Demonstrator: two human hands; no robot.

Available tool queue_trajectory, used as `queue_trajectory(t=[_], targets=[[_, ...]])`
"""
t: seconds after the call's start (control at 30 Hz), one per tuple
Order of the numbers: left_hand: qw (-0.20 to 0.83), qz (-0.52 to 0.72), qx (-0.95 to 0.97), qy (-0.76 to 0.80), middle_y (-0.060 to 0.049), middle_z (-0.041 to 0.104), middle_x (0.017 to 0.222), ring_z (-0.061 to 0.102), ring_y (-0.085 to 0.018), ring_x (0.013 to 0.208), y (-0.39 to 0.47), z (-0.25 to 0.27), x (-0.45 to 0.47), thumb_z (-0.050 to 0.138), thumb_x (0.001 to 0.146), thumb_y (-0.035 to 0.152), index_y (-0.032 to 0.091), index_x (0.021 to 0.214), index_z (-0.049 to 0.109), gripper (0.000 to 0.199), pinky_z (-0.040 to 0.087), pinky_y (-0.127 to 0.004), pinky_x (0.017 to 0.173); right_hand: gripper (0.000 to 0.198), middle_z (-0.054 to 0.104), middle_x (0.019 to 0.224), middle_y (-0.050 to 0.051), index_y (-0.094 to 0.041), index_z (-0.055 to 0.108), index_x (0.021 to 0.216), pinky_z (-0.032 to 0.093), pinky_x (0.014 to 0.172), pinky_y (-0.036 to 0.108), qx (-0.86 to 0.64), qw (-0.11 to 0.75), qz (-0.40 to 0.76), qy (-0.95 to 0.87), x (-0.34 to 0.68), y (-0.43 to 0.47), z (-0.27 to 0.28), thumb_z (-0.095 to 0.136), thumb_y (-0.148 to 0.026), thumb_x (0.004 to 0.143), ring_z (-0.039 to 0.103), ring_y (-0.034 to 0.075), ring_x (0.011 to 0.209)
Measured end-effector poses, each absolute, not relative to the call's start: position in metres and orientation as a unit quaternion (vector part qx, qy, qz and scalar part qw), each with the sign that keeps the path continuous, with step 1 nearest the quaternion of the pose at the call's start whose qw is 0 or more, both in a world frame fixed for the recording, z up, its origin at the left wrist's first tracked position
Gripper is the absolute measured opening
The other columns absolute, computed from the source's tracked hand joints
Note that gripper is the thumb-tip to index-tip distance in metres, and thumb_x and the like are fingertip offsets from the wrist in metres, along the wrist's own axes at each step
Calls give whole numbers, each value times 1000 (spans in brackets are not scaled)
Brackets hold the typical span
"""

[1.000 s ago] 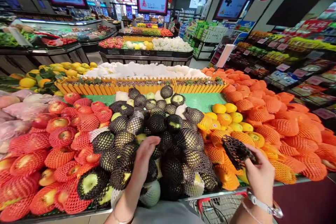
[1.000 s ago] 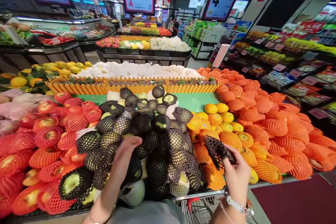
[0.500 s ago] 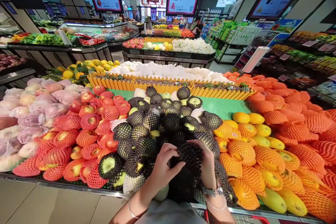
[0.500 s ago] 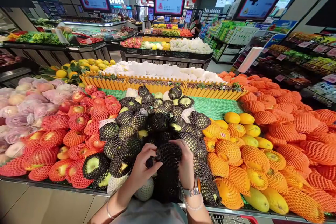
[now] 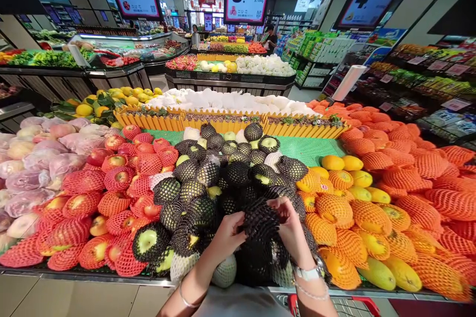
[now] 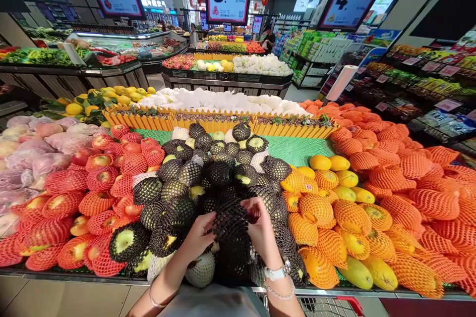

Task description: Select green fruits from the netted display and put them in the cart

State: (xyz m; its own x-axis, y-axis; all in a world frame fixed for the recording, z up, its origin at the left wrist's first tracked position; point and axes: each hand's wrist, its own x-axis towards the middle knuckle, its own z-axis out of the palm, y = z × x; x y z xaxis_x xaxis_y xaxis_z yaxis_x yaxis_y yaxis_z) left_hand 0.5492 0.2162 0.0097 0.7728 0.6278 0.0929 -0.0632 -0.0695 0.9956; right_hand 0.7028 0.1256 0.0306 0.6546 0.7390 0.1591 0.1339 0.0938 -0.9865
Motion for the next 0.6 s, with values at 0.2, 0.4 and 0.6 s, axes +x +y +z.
queue_trajectory(t=[0.2, 0.4, 0.6], targets=[[540, 346, 752, 155, -7, 62, 73, 57, -21, 74, 233, 17, 533, 51, 94, 46, 19, 65, 64, 41, 48, -31, 69, 7, 60, 71, -1, -22, 56, 74, 50, 66, 26, -600, 588, 326, -434, 701, 128, 38, 62, -24, 74, 57, 17, 70], [481, 371, 781, 143, -6, 68, 79, 64, -21, 78, 243, 25, 521, 57, 86, 18, 21, 75, 71, 18, 51, -29, 69, 22, 69, 87, 3, -22, 65, 100, 53, 64, 27, -604, 557, 309, -478, 697, 140, 45, 61, -22, 78, 62, 17, 71], [502, 368, 763, 172, -7, 76, 87, 68, -22, 80, 241, 22, 504, 62, 85, 23, 23, 78, 77, 17, 58, -33, 76, 44, 70, 102, 5, -24, 59, 124, 55, 59, 23, -540, 452, 414, -577, 682, 155, 66, 67, -22, 81, 67, 17, 79]])
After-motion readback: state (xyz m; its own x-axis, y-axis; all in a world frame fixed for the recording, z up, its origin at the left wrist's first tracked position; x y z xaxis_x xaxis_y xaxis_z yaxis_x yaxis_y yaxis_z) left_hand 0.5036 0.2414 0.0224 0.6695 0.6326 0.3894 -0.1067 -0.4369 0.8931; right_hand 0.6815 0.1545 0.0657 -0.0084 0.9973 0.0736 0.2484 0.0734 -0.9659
